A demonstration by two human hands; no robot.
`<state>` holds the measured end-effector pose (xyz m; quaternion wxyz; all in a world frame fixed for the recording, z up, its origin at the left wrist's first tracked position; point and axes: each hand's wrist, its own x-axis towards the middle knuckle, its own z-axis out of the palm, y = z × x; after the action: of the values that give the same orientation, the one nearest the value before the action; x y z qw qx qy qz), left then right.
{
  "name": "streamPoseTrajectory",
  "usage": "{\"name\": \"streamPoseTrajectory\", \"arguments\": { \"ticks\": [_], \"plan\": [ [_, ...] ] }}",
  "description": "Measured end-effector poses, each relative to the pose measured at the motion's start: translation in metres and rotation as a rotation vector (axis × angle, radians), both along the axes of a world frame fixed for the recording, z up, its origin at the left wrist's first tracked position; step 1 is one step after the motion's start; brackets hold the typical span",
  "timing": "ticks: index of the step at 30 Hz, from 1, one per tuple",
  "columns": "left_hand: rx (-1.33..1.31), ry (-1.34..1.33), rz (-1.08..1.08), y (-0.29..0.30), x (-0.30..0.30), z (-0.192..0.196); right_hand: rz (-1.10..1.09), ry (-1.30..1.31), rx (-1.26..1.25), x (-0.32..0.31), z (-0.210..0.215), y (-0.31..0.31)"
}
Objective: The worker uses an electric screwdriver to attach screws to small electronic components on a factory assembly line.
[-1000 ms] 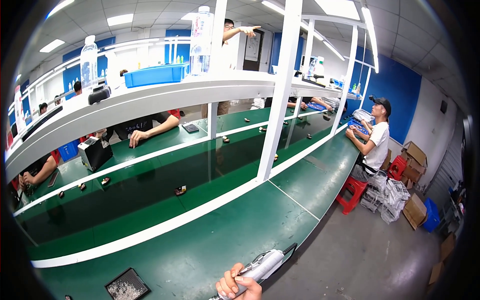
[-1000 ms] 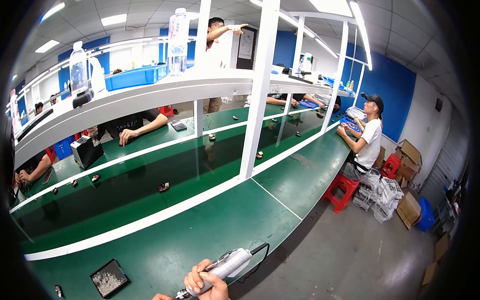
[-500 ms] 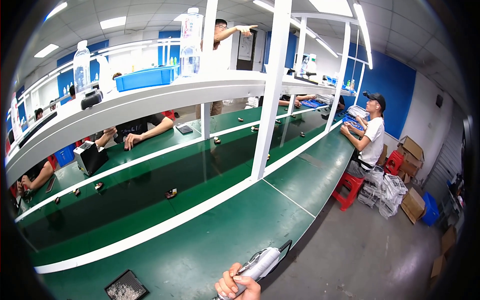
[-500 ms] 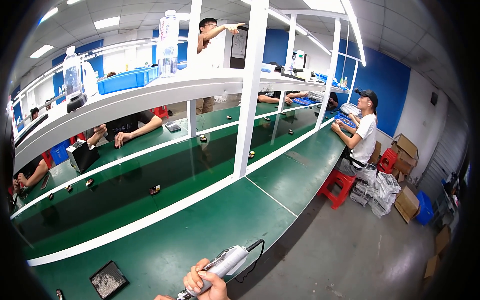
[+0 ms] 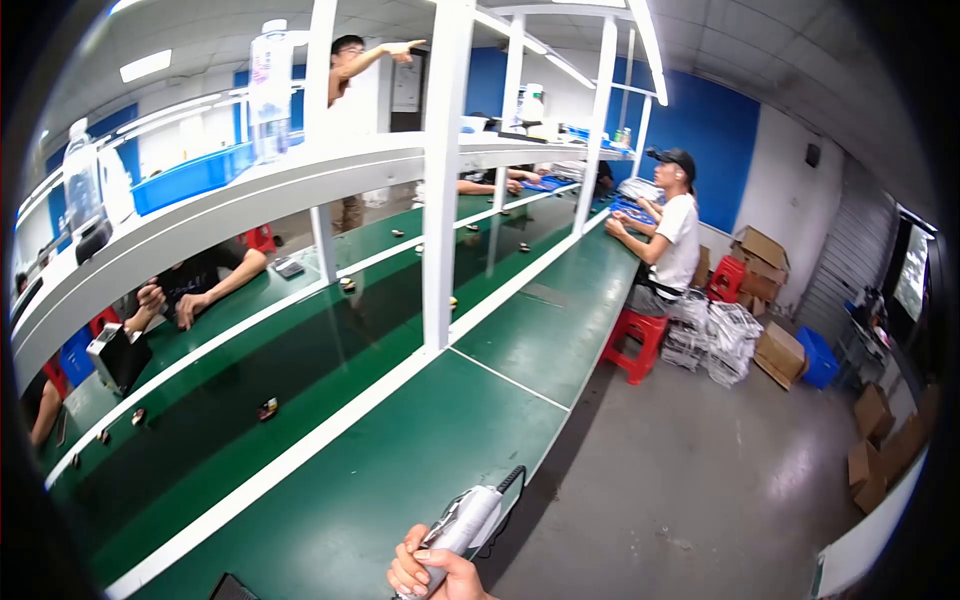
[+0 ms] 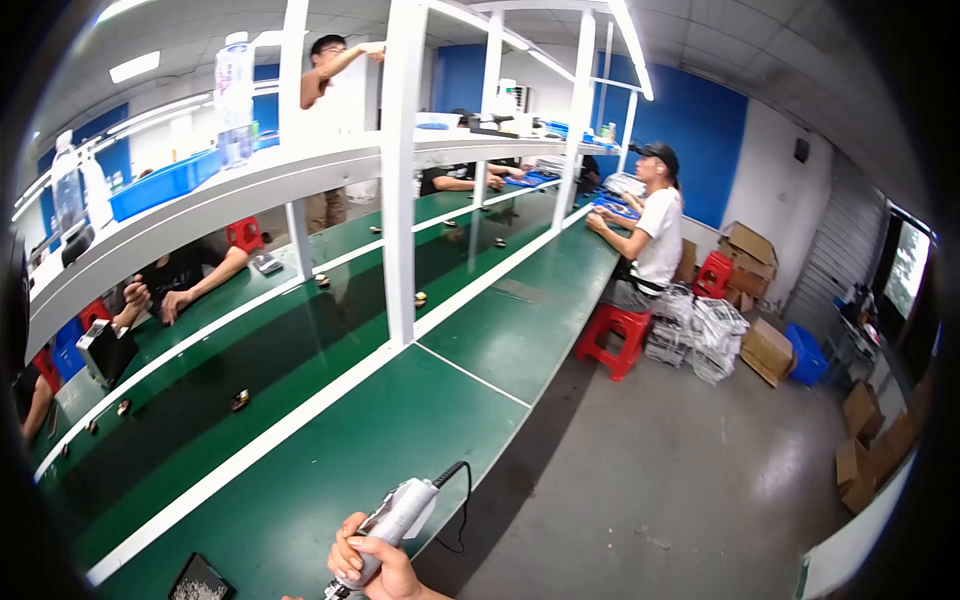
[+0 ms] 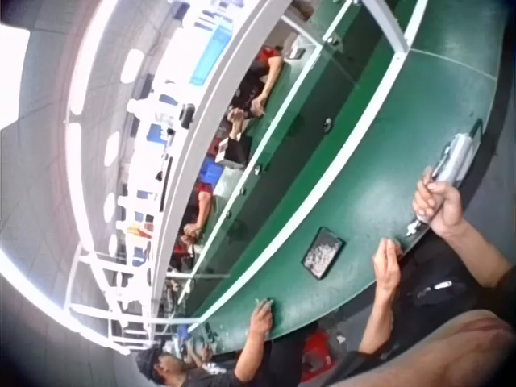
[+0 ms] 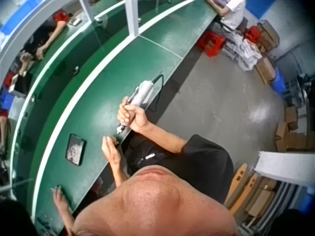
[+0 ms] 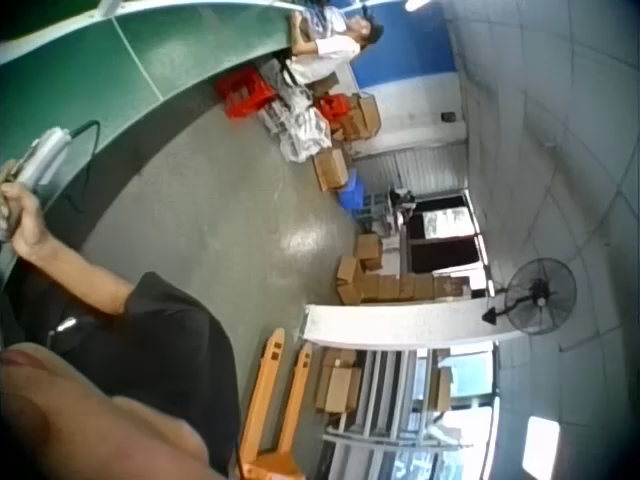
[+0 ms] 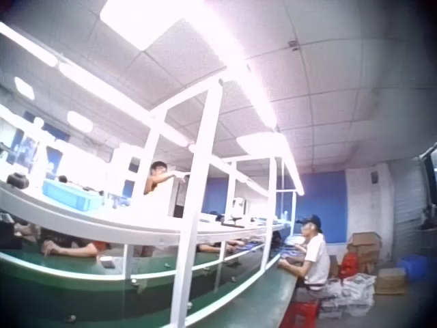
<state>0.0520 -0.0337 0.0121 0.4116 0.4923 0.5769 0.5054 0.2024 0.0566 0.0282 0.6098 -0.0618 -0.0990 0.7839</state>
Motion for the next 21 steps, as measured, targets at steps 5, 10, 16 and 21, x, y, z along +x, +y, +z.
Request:
{"name": "streamPoseTrajectory", "arguments": {
  "ticks": [5, 10, 16, 21],
  "plan": [
    [0.083, 0.205, -0.074, 0.016, 0.015, 0.012, -0.032, 0.005, -0.016, 0.011, 0.006, 0.005],
    [0.177, 0.086, -0.242, 0.027, 0.022, 0.000, -0.204, -0.009, -0.003, 0.039, 0.027, -0.019],
    [0.203, -0.061, -0.336, 0.039, 0.045, -0.011, -0.370, -0.023, -0.021, 0.067, 0.024, -0.035],
    [0.108, -0.233, -0.319, 0.036, 0.050, -0.015, -0.419, -0.049, -0.034, 0.070, 0.026, -0.033]
  ]
}}
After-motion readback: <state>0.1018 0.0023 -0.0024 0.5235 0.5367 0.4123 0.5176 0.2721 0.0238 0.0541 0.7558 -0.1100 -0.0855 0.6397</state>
